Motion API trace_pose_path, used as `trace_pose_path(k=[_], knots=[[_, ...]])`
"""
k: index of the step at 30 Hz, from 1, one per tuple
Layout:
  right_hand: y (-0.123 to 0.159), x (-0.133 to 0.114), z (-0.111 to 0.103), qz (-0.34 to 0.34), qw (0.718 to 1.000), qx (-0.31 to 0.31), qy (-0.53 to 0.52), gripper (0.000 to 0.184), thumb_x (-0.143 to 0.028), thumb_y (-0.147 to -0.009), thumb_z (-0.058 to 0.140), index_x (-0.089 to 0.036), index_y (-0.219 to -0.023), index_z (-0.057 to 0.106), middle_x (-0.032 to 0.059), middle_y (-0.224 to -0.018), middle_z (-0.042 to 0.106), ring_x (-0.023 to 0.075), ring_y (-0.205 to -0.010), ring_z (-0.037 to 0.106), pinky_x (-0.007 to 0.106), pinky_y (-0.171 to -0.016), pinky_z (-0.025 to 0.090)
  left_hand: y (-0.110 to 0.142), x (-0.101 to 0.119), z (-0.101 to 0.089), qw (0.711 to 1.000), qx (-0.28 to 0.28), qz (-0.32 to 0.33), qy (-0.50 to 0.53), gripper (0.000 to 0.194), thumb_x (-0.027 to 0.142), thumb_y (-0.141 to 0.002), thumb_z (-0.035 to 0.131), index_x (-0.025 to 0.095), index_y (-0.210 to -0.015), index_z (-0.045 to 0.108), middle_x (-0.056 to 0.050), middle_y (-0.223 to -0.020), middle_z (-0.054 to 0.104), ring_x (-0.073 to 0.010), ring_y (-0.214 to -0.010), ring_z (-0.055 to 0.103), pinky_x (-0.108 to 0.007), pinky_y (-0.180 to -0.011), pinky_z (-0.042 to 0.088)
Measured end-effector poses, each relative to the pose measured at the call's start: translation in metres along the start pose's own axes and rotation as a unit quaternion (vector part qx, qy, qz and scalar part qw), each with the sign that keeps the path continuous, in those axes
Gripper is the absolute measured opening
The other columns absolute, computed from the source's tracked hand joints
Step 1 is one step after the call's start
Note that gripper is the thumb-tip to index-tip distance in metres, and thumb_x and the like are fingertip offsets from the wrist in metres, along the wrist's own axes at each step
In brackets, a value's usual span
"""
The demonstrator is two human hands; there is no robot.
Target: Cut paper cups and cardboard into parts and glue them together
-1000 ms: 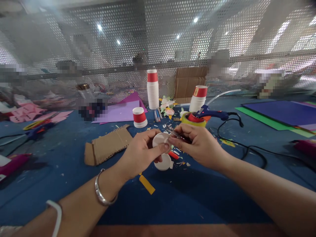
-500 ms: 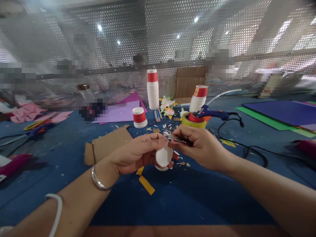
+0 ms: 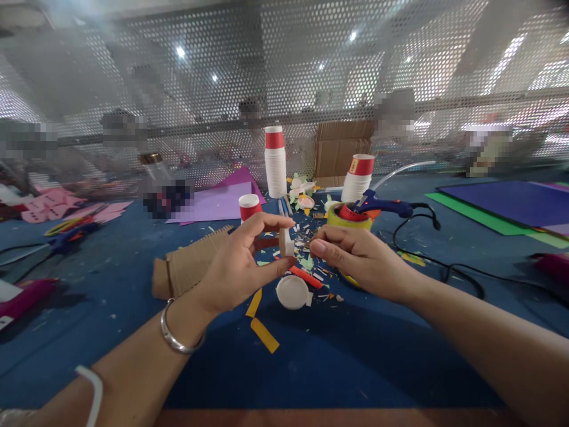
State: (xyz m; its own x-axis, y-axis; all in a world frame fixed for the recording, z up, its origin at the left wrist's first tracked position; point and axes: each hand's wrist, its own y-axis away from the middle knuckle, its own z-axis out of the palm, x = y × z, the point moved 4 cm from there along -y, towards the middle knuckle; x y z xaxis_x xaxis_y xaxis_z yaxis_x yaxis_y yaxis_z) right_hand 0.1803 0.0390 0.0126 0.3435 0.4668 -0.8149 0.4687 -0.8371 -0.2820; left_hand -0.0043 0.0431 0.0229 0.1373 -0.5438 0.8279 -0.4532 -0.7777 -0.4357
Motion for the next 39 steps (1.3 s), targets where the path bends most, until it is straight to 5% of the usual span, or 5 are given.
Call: trace_pose_path(k=[6,19,39], knots=[[0.002,-0.004,0.0,0.003,0.998,0.003,0.067,0.045,-0.057,-0.097,0.046,-0.019,-0.077,0.059,-0.0006,-0.07,0.05,0.0127,-0.064,0.044,0.027,-0.056,0.032,0.002,0.005,0.0,0.996,0.015,0.049,-0.078,0.036,0.02,-0.085,0.071,0.024,-0.119,0.057,-0.008,-0.13,0.056,-0.0222,-0.127,0.052,-0.037,-0.107,0.048],[0.003,-0.004,0.001,-0.01,0.996,0.009,0.089,0.05,-0.059,-0.096,0.045,-0.019,-0.067,0.052,-0.0032,-0.062,0.043,0.0104,-0.057,0.04,0.026,-0.051,0.028,0.003,0.007,-0.001,0.986,0.022,0.072,-0.146,0.034,0.021,-0.087,0.069,0.026,-0.118,0.058,-0.008,-0.131,0.057,-0.0247,-0.13,0.051,-0.046,-0.111,0.044],[0.003,-0.011,-0.003,-0.029,0.993,0.014,0.114,0.051,-0.056,-0.096,0.046,-0.021,-0.06,0.038,-0.0043,-0.058,0.037,0.0098,-0.054,0.036,0.026,-0.05,0.028,0.005,0.01,-0.001,0.981,0.011,0.08,-0.175,0.038,0.02,-0.087,0.068,0.025,-0.123,0.058,-0.009,-0.135,0.058,-0.025,-0.13,0.051,-0.043,-0.109,0.045]])
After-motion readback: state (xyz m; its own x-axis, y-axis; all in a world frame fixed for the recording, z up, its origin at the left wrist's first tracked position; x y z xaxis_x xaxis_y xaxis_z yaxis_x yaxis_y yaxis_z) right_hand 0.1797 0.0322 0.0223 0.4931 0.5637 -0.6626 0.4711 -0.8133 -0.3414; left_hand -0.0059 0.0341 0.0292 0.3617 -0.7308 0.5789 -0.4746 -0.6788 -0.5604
